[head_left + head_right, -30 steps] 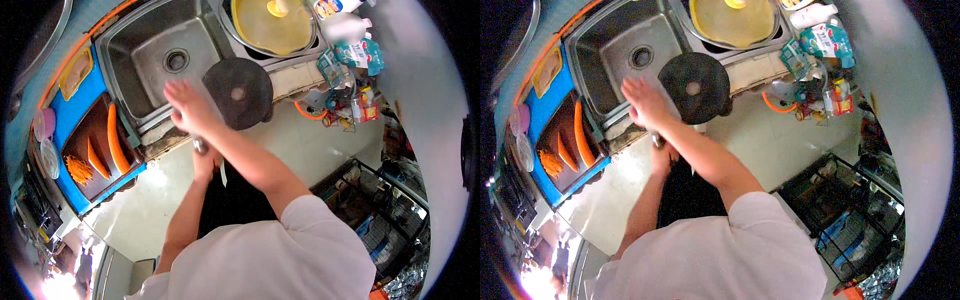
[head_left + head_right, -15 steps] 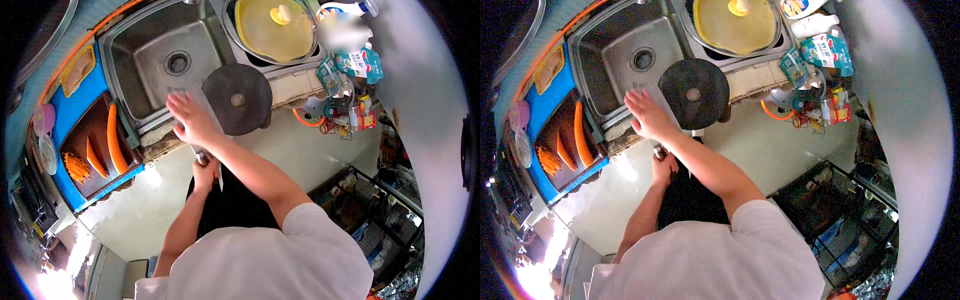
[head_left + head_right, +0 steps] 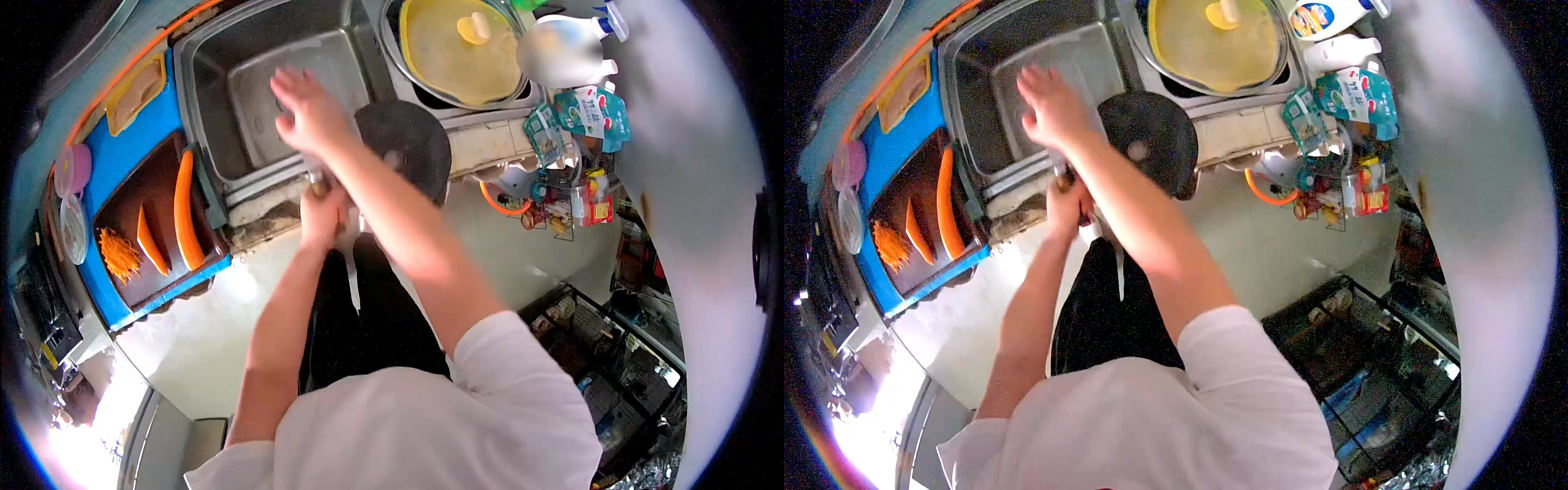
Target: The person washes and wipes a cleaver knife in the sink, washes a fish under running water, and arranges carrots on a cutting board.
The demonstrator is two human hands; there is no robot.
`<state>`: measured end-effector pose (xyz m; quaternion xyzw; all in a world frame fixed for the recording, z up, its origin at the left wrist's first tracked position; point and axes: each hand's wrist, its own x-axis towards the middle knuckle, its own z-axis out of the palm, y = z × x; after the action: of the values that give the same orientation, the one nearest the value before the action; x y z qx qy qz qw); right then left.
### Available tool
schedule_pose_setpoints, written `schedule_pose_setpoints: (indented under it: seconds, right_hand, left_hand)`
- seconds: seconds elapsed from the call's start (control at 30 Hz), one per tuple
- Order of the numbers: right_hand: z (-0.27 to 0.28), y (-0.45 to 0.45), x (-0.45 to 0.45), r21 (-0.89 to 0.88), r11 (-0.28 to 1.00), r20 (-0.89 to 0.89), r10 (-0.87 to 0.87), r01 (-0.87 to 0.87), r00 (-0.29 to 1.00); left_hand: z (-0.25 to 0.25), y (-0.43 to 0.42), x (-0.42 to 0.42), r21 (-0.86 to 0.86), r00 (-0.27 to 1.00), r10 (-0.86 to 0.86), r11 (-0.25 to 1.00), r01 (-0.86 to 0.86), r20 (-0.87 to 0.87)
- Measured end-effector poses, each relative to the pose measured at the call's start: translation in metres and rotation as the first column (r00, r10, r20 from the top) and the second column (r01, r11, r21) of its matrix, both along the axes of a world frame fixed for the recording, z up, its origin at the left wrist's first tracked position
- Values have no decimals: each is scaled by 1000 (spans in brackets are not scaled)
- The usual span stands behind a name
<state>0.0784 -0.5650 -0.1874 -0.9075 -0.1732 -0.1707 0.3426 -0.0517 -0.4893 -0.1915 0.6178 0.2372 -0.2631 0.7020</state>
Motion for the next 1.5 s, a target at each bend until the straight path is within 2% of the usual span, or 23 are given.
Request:
schedule_pose_setpoints:
  seconds: [0.03,0.07,0.1,0.2,0.27,0.3,0.37,0.43,0.5,0.57,0.63,0.77,0.97,1.07,1.17,1.2,1.23,1.27,1.3,1.33,1.37,1.43,1.5]
  right_hand:
    - [5,-2,14,81,997,43,-10,7,999]
    - [14,-1,23,161,987,93,-22,7,995]
    - [26,1,23,205,979,124,-19,-7,992]
    - [62,-6,-10,326,941,204,28,-95,979]
    - [78,-22,-53,623,781,-37,-22,41,999]
    - [66,-30,-71,734,670,-49,-107,109,993]
    - [72,-41,-122,807,486,-297,-157,336,942]
    - [66,-46,-171,748,488,-503,-24,449,864]
    - [63,-35,-201,756,478,-548,91,446,831]
    - [66,-22,-222,806,275,-577,166,524,800]
    - [63,-27,-231,734,450,-588,47,509,807]
    - [74,-51,-240,764,169,-643,123,622,756]
    - [81,-78,-244,735,-12,-677,32,678,735]
    - [56,-123,-257,735,-19,-677,36,678,735]
    - [35,-174,-267,573,167,-816,22,802,578]
    - [21,-178,-268,543,174,-831,-25,821,555]
    - [8,-183,-269,512,179,-845,-70,840,530]
    - [-6,-184,-267,604,132,-784,-84,786,616]
    - [-16,-183,-265,688,85,-714,-102,721,693]
    - [-17,-182,-259,678,72,-723,-115,731,682]
    - [-15,-179,-250,671,60,-729,-126,739,673]
    - [-20,-182,-242,630,162,-744,-155,760,650]
    - [-26,-187,-240,538,379,-748,-197,753,634]
  left_hand:
    - [2,-1,11,40,995,-23,999,19,98]
    - [12,-1,20,8,995,30,999,-31,93]
    - [20,8,20,-41,996,-27,999,31,86]
    - [58,24,-7,124,975,-64,992,38,211]
    - [72,38,-31,168,958,-80,985,34,276]
    - [67,42,-43,275,945,-115,961,27,307]
    - [64,47,-64,583,840,-313,812,-4,443]
    - [79,38,-74,679,877,-364,731,60,313]
    - [67,31,-84,703,816,-464,704,103,345]
    - [64,19,-89,740,722,-578,659,138,380]
    - [67,4,-92,736,604,-638,666,120,478]
    - [57,-18,-101,723,384,-696,684,98,607]
    - [69,-42,-111,665,310,-719,694,275,622]
    - [69,-38,-113,640,334,-753,658,397,567]
    - [56,-59,-105,666,252,-833,547,508,492]
    - [62,-74,-95,573,285,-820,555,603,496]
    - [54,-95,-91,597,229,-783,597,535,578]
    - [44,-118,-84,612,166,-741,641,463,651]
    - [39,-140,-73,685,91,-755,632,362,649]
    - [34,-159,-61,744,17,-772,618,252,636]
    - [29,-175,-49,746,65,-779,617,251,623]
    - [23,-196,-30,748,165,-789,613,254,591]
    - [15,-199,-20,728,225,-774,634,262,593]
